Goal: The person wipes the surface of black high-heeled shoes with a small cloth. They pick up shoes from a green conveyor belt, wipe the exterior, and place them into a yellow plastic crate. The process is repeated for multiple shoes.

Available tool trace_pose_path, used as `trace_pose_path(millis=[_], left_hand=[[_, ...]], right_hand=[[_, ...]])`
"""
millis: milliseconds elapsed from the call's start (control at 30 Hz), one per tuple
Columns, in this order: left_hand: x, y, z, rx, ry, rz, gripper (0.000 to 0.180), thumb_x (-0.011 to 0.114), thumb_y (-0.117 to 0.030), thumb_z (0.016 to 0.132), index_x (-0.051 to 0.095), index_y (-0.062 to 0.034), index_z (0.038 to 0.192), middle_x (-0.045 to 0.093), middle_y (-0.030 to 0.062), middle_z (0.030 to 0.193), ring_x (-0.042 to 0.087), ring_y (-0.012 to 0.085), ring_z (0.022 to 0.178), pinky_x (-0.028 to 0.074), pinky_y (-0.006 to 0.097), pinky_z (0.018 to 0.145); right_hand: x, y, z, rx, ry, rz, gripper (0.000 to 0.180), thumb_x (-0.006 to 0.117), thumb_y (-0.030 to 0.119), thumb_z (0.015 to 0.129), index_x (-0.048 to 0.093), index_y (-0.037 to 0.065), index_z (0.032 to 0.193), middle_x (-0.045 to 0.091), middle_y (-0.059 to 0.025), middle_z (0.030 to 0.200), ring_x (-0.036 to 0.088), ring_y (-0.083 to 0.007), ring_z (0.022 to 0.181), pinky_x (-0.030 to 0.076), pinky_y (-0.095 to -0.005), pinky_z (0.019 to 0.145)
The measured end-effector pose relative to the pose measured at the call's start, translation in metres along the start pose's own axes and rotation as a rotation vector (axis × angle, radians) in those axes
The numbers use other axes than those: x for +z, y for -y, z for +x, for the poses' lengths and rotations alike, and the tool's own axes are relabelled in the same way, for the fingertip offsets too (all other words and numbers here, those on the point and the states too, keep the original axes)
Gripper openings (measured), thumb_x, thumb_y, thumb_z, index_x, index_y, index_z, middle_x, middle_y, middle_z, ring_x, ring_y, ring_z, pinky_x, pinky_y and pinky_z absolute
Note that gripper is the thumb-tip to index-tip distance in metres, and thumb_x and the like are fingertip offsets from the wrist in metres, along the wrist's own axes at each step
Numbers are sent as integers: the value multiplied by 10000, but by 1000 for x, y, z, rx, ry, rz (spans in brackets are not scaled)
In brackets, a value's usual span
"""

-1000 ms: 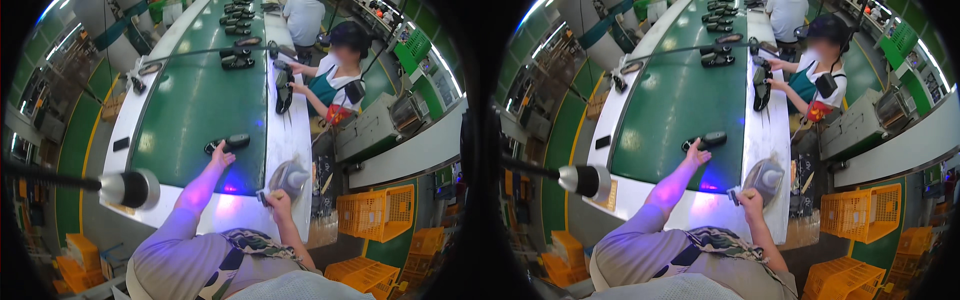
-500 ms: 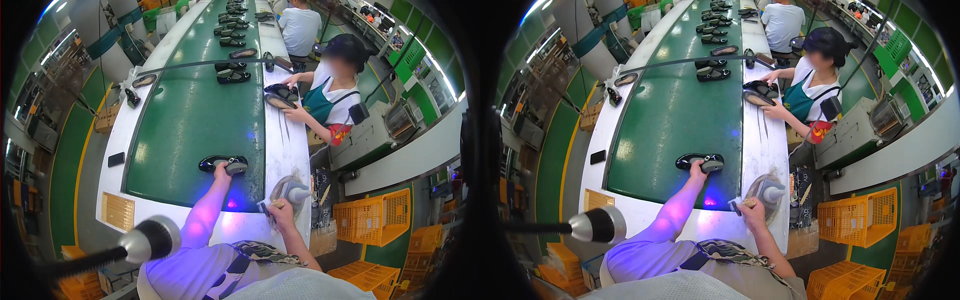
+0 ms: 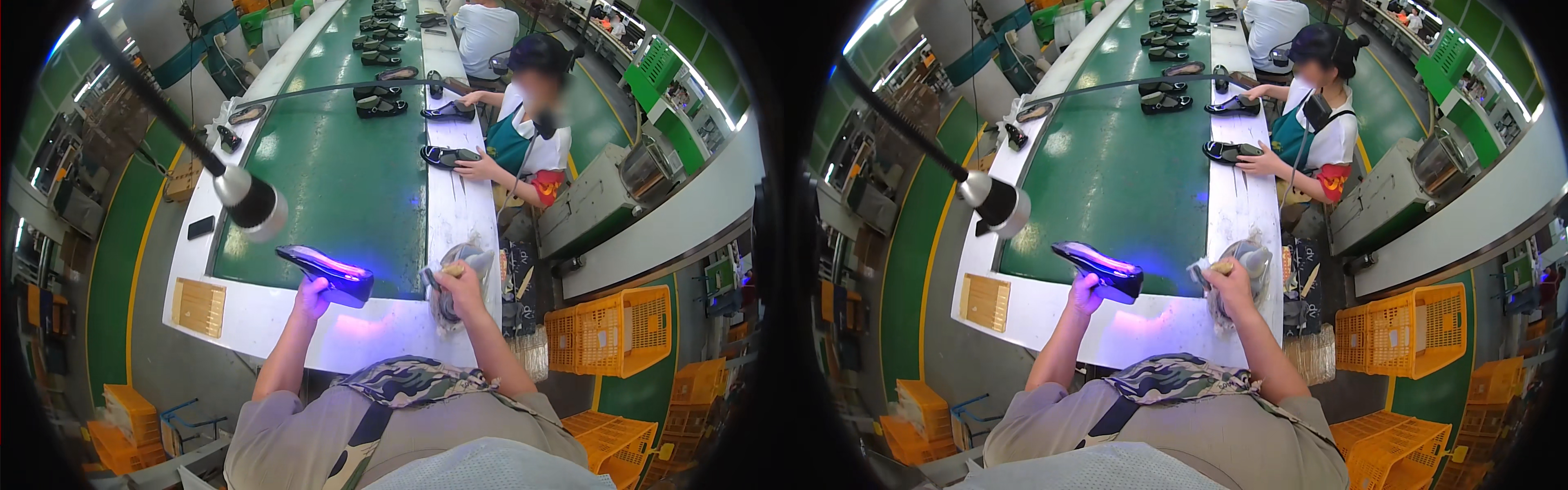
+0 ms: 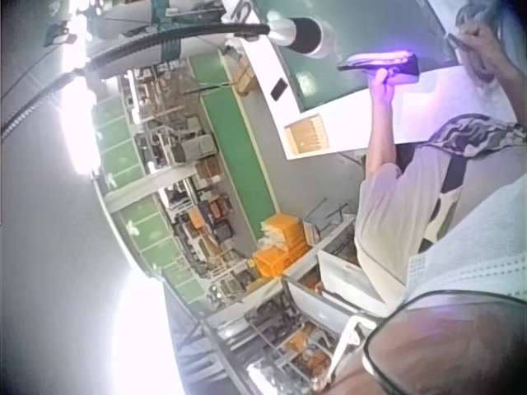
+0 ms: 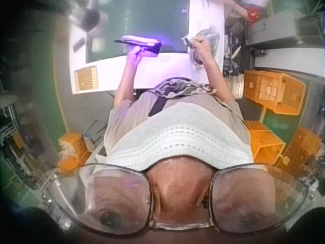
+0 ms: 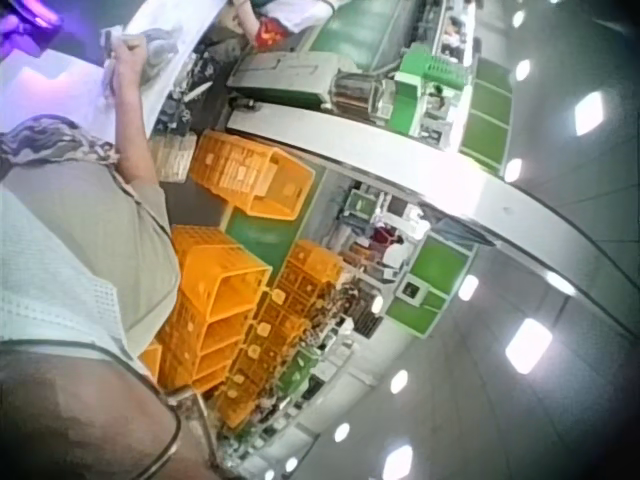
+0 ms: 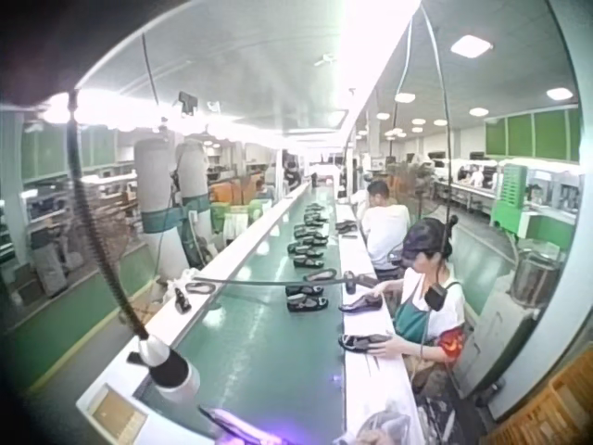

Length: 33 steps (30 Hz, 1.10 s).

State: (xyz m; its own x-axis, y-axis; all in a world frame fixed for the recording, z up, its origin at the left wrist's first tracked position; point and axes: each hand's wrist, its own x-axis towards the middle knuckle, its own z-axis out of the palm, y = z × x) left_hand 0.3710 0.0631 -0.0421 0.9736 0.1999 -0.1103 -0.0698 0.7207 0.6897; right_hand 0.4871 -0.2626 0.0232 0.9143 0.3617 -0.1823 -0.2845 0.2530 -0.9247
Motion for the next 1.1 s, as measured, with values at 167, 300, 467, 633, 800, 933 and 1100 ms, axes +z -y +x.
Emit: trace_pose_path(millis=[167,300,467,633,800,933,1100], left_hand=[[62,-2,-50,237,-80,544,769,913,-98,500,558,-38,1180,657,102,1078,625,257,1045,479,408,983],[107,-22,-56,765,280,2082,426,654,-392,858,599,-160,1211,671,-6,1044,641,151,912,464,300,862],[91,-13,-107,868,72,1214,600,811,-43,658,543,7,1193,636,153,1169,653,236,1018,523,312,879],[96,-19,-138,919,72,1333,491,755,-7,696,532,2,1133,631,206,1151,654,324,1021,531,355,887],[105,-23,-157,939,30,1446,441,734,-25,732,537,-5,1126,637,206,1137,662,334,1005,539,377,871],[111,-18,-167,875,-26,1492,412,716,-20,749,544,-7,1124,638,207,1136,662,344,1001,542,380,863],[111,-7,-183,789,-130,1582,478,743,-34,703,544,-12,1137,646,192,1058,675,334,926,548,367,795]], right_hand=[[3,-6,12,-44,106,-72,219,723,-2,759,530,46,851,580,-35,750,568,-125,648,480,-280,575],[29,0,18,-72,178,-125,222,731,-4,742,538,36,844,595,-41,742,580,-131,648,491,-288,589],[70,20,4,-114,474,-69,196,706,-23,775,535,39,850,584,-54,800,573,-139,694,489,-285,619],[98,5,-1,-121,569,-161,195,745,32,759,570,13,844,611,-37,751,577,-109,680,474,-261,606],[113,-7,-5,-187,658,-297,188,712,-17,786,551,21,876,578,-54,811,563,-128,701,472,-277,604],[122,-4,-26,128,783,-36,207,722,-4,768,551,11,885,577,-63,771,562,-146,664,466,-285,570],[126,1,-43,271,846,0,221,746,15,745,556,0,857,591,-86,741,561,-170,621,461,-295,550]])
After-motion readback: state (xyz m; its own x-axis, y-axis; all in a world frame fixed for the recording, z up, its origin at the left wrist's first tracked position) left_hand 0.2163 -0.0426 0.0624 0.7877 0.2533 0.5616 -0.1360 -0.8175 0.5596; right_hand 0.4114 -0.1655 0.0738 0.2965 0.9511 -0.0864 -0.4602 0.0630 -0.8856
